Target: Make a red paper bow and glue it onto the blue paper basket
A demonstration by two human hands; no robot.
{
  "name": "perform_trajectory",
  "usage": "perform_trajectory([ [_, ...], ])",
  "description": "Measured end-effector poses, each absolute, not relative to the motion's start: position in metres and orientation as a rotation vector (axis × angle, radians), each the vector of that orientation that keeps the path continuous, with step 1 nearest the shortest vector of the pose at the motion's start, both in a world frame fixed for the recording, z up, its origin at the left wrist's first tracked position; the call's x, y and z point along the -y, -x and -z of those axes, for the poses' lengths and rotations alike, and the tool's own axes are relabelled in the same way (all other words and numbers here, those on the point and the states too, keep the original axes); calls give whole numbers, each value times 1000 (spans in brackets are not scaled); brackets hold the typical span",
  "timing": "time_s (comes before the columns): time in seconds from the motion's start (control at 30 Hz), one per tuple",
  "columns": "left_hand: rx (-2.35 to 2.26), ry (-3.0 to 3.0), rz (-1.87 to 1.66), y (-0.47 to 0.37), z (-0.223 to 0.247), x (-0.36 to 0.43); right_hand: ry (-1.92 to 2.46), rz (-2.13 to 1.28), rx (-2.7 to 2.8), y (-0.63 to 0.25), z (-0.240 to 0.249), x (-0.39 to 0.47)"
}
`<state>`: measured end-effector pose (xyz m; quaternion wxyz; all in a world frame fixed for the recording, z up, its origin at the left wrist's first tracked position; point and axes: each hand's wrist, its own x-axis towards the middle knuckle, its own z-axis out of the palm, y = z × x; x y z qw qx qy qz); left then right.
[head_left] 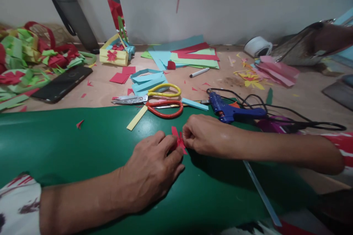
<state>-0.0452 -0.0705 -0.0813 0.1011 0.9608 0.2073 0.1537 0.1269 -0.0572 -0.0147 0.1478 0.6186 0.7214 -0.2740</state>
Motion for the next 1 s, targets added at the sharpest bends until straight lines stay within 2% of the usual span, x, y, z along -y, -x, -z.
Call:
perform_trajectory([
  [0.87,-607,-2930,-352,42,78,69,-1716,653,-2159,-129,12,60],
  [1.0,-617,-2907,-313,43,76,70,-1803,518,-2271,-144,12,60],
])
